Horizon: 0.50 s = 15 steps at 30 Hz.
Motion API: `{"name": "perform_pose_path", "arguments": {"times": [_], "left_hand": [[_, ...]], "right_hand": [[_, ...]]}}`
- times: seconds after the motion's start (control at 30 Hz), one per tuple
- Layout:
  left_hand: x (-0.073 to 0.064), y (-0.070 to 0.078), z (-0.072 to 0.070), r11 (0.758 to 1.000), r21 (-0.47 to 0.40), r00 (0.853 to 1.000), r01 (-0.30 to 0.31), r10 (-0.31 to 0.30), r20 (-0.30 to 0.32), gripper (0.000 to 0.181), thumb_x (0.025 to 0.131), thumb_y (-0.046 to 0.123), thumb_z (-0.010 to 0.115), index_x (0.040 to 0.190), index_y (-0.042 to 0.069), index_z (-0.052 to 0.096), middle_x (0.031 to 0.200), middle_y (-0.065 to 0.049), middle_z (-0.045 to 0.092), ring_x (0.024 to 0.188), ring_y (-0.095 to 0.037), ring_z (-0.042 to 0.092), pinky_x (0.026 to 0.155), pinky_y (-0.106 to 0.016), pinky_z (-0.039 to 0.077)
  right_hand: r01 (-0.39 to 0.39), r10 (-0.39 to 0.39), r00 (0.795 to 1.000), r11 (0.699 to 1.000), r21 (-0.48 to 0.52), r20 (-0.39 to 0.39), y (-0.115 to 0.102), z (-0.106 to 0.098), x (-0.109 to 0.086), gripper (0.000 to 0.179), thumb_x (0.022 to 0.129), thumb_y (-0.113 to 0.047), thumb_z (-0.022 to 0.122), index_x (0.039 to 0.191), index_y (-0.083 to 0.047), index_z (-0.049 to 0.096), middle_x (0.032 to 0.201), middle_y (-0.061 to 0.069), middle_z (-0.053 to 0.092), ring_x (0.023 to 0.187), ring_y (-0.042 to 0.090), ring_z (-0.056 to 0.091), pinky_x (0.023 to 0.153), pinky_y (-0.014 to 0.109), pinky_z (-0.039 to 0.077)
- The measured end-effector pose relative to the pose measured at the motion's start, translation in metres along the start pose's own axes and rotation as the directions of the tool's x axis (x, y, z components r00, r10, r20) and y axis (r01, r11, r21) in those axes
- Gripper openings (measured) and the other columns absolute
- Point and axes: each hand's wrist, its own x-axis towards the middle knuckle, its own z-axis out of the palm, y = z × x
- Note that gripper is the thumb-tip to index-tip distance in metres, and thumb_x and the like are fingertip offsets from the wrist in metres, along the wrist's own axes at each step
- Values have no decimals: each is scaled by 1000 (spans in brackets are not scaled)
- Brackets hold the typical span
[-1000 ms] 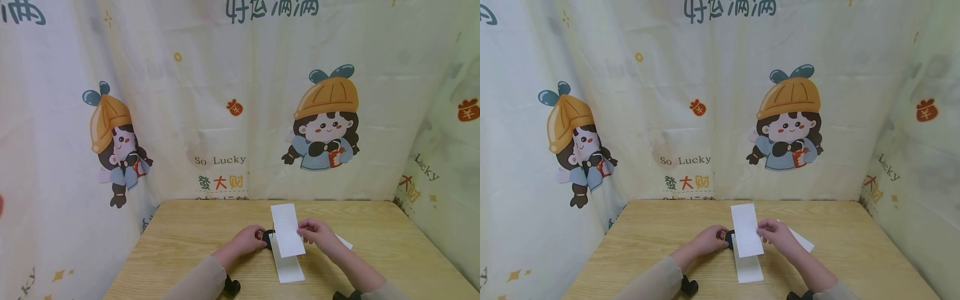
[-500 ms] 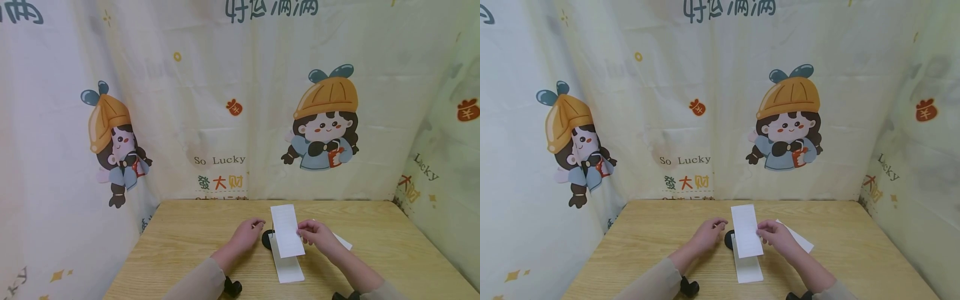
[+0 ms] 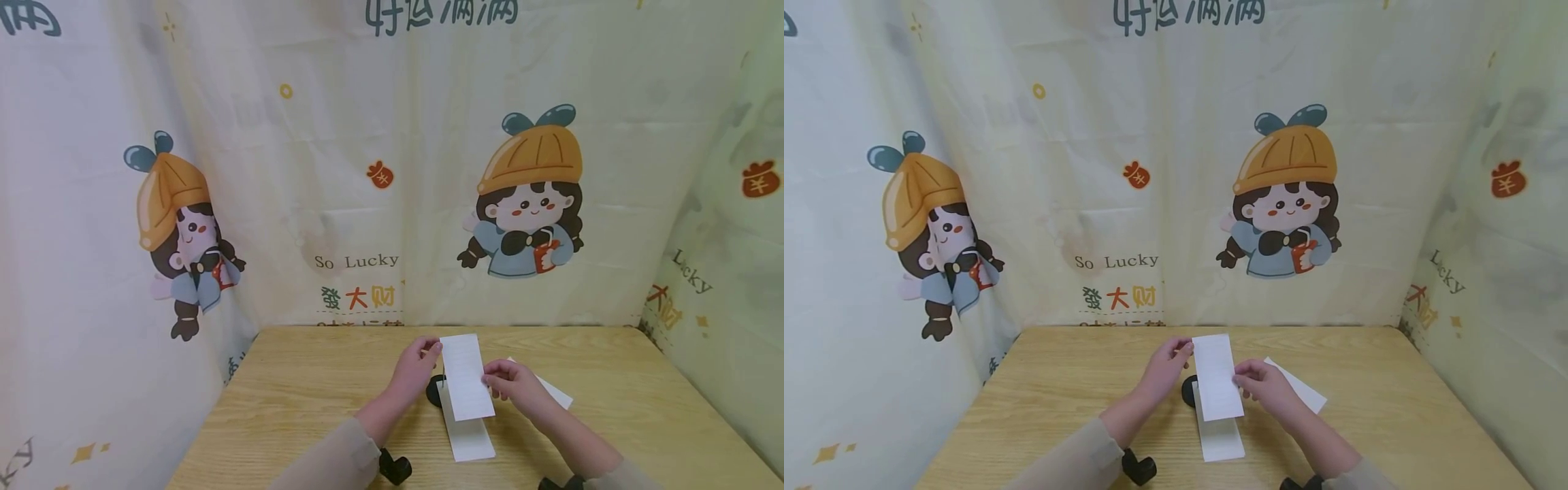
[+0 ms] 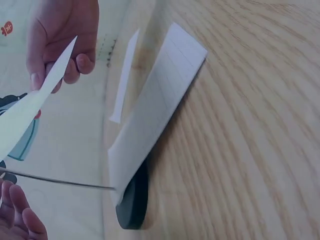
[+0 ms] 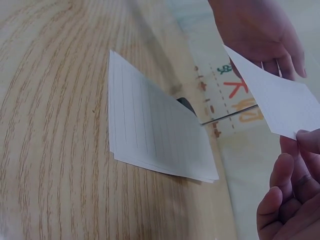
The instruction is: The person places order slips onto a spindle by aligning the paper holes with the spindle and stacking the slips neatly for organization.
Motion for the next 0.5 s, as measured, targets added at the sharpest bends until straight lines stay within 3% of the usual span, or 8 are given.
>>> {"name": "perform_pose_path", "arguments": {"times": [0.2,0.5], "left_hand": [[2,3,6,999,35,1000,13,-13,0,27,99,40,60,112,17,66,99,5,62,85,-14,55,71,-31,48],[6,2,11,997,79,1000,0,2,-24,24,97,41,62,96,16,64,93,4,60,80,-14,52,66,-32,45]], "right_hand": [[-18,18,1000,1000,20,-11,-1,1,-1,16,96,-11,63,106,1,64,84,7,61,80,26,56,65,32,46],[-9,9,1000,1000,28,-4,-1,2,-4,17,96,-12,64,107,1,63,85,8,61,77,22,55,65,33,46]]}}
